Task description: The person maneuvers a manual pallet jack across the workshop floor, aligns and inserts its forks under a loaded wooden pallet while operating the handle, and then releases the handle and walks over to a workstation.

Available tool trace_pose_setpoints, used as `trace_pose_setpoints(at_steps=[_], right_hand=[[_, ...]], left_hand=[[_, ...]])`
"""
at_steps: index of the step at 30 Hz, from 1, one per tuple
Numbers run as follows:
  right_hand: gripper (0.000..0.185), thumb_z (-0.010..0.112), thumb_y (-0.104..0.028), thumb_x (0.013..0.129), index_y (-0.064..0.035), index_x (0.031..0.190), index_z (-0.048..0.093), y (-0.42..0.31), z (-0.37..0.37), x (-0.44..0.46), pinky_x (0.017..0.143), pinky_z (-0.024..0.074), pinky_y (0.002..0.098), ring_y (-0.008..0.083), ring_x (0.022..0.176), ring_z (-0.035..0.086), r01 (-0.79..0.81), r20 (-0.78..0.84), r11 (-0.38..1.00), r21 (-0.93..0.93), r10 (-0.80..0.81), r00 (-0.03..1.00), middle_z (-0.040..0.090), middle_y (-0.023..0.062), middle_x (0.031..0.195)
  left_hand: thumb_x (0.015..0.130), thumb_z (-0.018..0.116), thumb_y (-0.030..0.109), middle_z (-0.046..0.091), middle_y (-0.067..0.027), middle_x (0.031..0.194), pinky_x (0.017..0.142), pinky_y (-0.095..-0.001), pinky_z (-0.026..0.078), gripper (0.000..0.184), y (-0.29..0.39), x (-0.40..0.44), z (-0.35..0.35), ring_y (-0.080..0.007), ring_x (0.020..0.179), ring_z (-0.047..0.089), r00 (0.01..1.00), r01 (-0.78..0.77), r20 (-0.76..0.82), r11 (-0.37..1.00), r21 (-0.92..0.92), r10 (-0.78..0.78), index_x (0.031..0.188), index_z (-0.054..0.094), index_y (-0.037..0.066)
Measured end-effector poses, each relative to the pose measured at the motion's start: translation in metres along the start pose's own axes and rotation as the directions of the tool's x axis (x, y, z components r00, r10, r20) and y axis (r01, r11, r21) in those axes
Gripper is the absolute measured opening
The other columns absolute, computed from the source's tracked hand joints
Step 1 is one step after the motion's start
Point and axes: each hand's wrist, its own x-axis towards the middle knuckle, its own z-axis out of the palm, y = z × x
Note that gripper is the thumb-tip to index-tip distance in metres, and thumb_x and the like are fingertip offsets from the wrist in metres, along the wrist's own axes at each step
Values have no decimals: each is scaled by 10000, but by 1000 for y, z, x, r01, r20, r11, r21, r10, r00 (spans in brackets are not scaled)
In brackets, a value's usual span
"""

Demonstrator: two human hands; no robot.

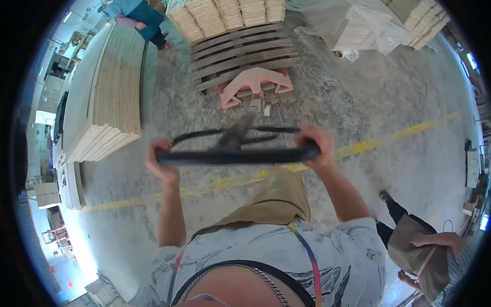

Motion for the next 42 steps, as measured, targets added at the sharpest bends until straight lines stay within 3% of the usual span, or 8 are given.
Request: trace_pose_setpoints(at_steps=[9,11,15,19,23,27,35,42], right_hand=[[350,756,-1,793,-71,1122,662,-66,-74,-111,818,548,414,322,893,676,-72,371,911,-407,237,898,678,159,1100],[550,719,-37,818,-165,1341,610,-51,-101,-73,862,540,449,370,943,675,39,477,494,-869,813,335,648,185,1217],[630,597,-3,832,-106,1437,455,75,-85,74,713,536,465,361,826,693,-50,365,634,-772,506,782,687,215,979],[157,581,-39,810,10,912,690,108,-44,222,530,565,471,320,658,723,-339,224,517,-786,749,623,709,201,798],[314,663,-163,854,-32,1128,746,159,-36,297,920,555,465,336,1135,687,-316,159,430,-846,767,621,710,190,1209],[238,635,-155,840,-31,1021,725,246,-67,343,710,527,449,306,876,663,-465,19,506,-726,691,722,692,169,1011],[141,664,-166,846,-37,900,667,118,-75,202,699,511,412,283,786,661,89,817,896,-436,352,456,638,126,796],[247,632,-325,976,-90,966,708,-49,-110,58,721,520,421,367,823,671,-211,929,968,-133,196,314,678,169,835]], left_hand=[[896,535,177,579,-189,732,736,-418,489,300,67,-147,-48,-373,731,583,741,-239,659,867,438,-129,643,539,15],[877,549,159,590,-197,701,668,-434,481,286,78,-148,-39,-397,706,591,662,-353,735,804,479,-148,625,554,24],[850,580,146,575,-189,627,627,-467,482,294,65,-141,-35,-397,629,594,777,-308,610,750,586,-157,580,575,30],[857,566,138,544,-207,606,572,-492,426,306,63,-131,-33,-423,617,567,807,-308,567,700,644,-166,581,534,10],[863,541,116,494,-207,574,559,-487,394,317,80,-130,-20,-428,587,527,846,-264,508,704,659,-158,569,498,5],[845,541,92,455,-200,554,550,-478,377,308,79,-136,-7,-425,561,489,876,-215,459,732,646,-148,559,470,4],[821,565,78,462,-196,563,556,-479,397,288,109,-145,44,-423,563,489,905,-85,359,733,675,-226,560,465,9],[866,582,147,569,-197,603,619,-502,479,322,115,-140,51,-443,639,584,939,-174,316,604,778,-138,562,557,43]])
